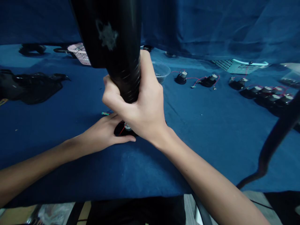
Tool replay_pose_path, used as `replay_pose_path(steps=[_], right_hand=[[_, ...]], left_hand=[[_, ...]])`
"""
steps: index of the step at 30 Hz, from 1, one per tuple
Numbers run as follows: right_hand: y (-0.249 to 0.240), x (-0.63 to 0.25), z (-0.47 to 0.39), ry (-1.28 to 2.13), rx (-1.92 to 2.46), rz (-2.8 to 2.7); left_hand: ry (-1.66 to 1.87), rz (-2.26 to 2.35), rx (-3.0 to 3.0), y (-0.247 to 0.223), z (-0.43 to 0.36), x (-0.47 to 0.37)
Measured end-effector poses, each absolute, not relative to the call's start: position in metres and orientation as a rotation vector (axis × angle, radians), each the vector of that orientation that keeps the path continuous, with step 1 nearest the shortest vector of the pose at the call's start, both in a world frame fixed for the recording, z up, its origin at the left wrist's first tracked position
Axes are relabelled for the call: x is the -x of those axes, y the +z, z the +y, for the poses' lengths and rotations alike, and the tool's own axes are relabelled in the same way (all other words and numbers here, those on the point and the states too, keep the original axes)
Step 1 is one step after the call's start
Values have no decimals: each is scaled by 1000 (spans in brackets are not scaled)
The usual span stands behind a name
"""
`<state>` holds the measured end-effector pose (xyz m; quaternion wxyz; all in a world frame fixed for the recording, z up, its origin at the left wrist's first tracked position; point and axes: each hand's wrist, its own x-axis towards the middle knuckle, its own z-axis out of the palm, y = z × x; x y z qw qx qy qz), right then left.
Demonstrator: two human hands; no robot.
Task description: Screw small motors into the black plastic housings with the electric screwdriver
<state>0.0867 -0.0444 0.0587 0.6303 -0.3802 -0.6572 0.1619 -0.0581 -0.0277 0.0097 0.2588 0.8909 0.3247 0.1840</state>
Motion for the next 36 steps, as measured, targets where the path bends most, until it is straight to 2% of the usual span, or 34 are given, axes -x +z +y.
replay_pose_path(steps=[12,20,28,36], right_hand=[[58,-83,-32,478,674,-1314],[58,-86,-39,437,752,-1399],[62,-92,-36,616,664,-1387],[61,-79,-35,433,767,-1338]], left_hand=[[578,889,-2460,10,-30,59],[560,869,-2456,11,-29,59],[539,870,-2445,12,-30,60],[512,903,-2469,10,-30,60]])
